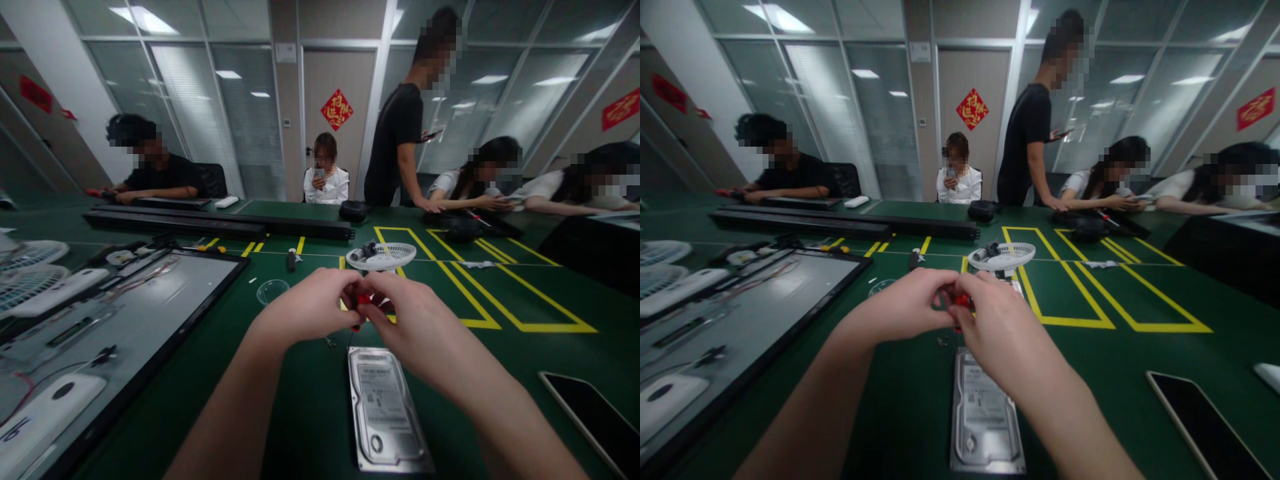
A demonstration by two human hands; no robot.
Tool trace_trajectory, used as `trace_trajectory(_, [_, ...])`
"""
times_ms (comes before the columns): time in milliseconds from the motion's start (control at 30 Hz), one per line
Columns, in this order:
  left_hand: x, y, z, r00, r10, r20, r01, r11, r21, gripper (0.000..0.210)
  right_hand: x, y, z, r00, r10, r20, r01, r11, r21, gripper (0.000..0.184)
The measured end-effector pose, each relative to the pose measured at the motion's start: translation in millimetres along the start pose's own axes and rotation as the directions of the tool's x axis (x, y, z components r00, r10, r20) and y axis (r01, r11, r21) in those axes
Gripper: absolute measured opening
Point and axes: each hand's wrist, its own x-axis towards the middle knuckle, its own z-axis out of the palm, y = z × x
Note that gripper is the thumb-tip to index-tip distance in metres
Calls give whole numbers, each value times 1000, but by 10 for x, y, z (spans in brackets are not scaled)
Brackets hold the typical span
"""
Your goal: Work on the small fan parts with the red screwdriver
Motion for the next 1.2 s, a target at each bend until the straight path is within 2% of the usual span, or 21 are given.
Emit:
trace_trajectory(133, [8, -7, 10, 999, -28, 21, 28, 999, -15, 31, 4, -13, 9, 1000, 10, -2, -10, 1000, -17, 15])
trace_trajectory(300, [-12, 15, -8, 1000, 1, 12, -1, 1000, 3, 29, -4, -2, 22, 1000, 29, -4, -29, 1000, 10, 17])
trace_trajectory(433, [-13, 10, -4, 997, -41, 69, 45, 997, -62, 24, -10, -19, 11, 1000, 26, 5, -26, 999, -19, 10])
trace_trajectory(500, [-8, 9, -4, 997, -52, 61, 56, 997, -52, 27, -4, -23, 7, 1000, 21, 0, -21, 999, -44, 7])
trace_trajectory(733, [-10, 23, -8, 999, -9, 47, 9, 1000, -1, 25, -10, 2, 6, 1000, -27, 1, 27, 1000, -6, 18])
trace_trajectory(900, [-7, 0, 6, 995, -74, 71, 77, 996, -43, 29, -12, -17, 4, 1000, -2, 2, 3, 999, -39, 8])
trace_trajectory(1100, [-4, 18, -11, 998, -19, 53, 18, 1000, 4, 28, 1, -3, 3, 1000, -28, 6, 28, 1000, -12, 17])
trace_trajectory(1200, [-8, 12, -11, 997, -37, 70, 39, 999, -24, 30, -2, -13, 4, 1000, -25, -2, 25, 1000, -10, 14])
